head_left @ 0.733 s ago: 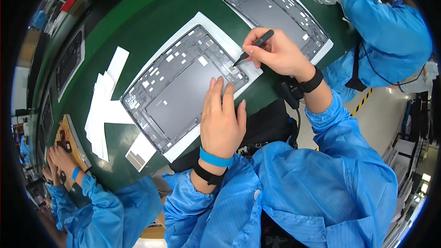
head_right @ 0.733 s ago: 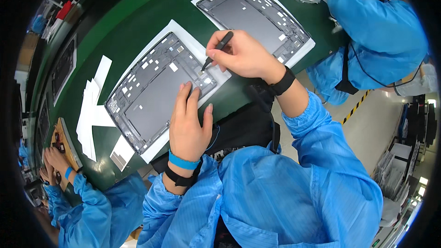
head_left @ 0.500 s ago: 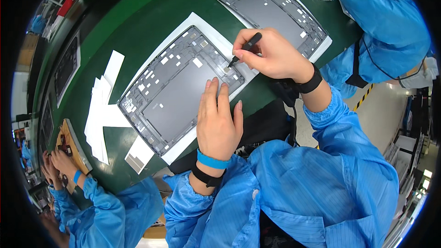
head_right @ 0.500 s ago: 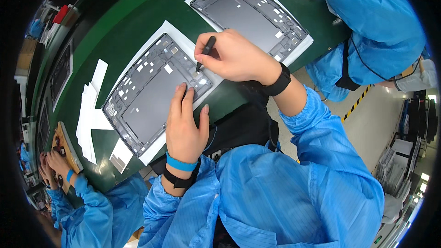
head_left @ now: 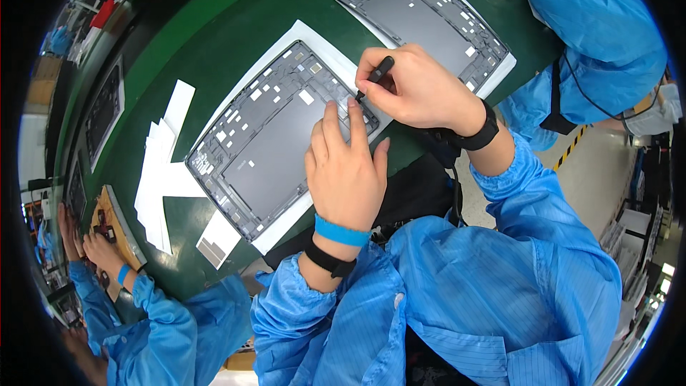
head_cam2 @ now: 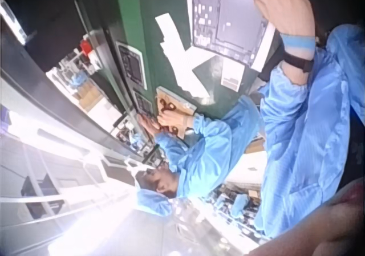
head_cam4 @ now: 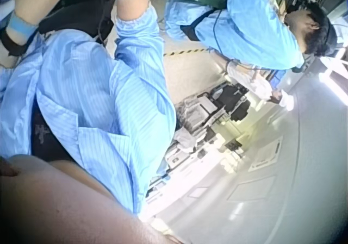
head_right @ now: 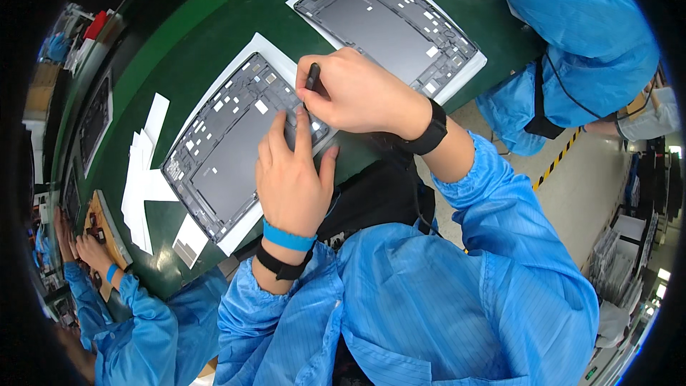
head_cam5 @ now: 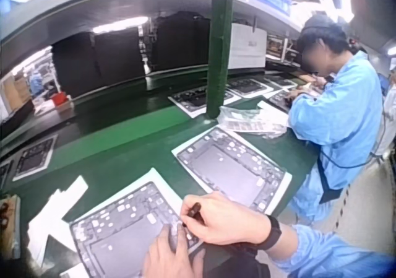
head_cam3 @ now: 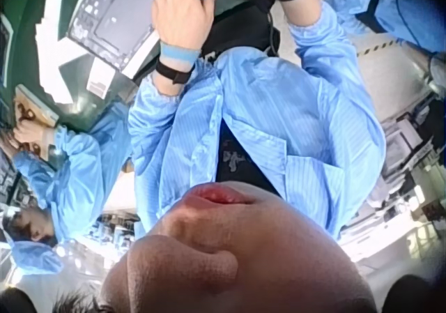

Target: Marking labels and assembling components into electronic device chassis on a production line.

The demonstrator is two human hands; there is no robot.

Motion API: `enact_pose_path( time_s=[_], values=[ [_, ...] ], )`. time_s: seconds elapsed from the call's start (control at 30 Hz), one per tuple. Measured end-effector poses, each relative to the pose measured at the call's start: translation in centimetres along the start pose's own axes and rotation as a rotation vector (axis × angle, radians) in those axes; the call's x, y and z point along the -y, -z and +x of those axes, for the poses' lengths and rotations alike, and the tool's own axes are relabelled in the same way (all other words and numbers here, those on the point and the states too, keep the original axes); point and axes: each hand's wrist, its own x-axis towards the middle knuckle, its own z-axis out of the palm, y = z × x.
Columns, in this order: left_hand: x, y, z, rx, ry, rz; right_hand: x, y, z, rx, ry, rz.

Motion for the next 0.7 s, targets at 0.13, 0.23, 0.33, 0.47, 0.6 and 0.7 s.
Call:
enact_pose_path(
  time_s=[0.13,0.23,0.33,0.47,0.6,0.7],
  values=[
    [0.1,-0.7,0.3,-0.017,0.003,0.077,0.1,-0.4,-0.4,-0.032,-0.017,-0.006],
    [0.4,-0.2,0.4,-0.015,-0.005,0.171,-0.3,-0.8,-0.6,-0.088,-0.025,0.013],
    [1.4,1.9,-0.1,0.038,0.050,0.137,-1.7,-0.4,-1.4,-0.410,-0.131,0.462],
    [8.8,6.8,-4.2,-0.330,0.486,0.136,-1.3,-2.2,-3.8,-0.333,-0.169,0.314],
    [14.3,8.5,-5.2,0.082,0.763,0.288,-1.8,-4.3,-4.6,-0.329,0.004,-0.089],
    [16.6,7.7,-4.1,0.175,0.732,0.237,-1.8,-4.9,-4.9,-0.346,0.038,-0.171]
  ],
)
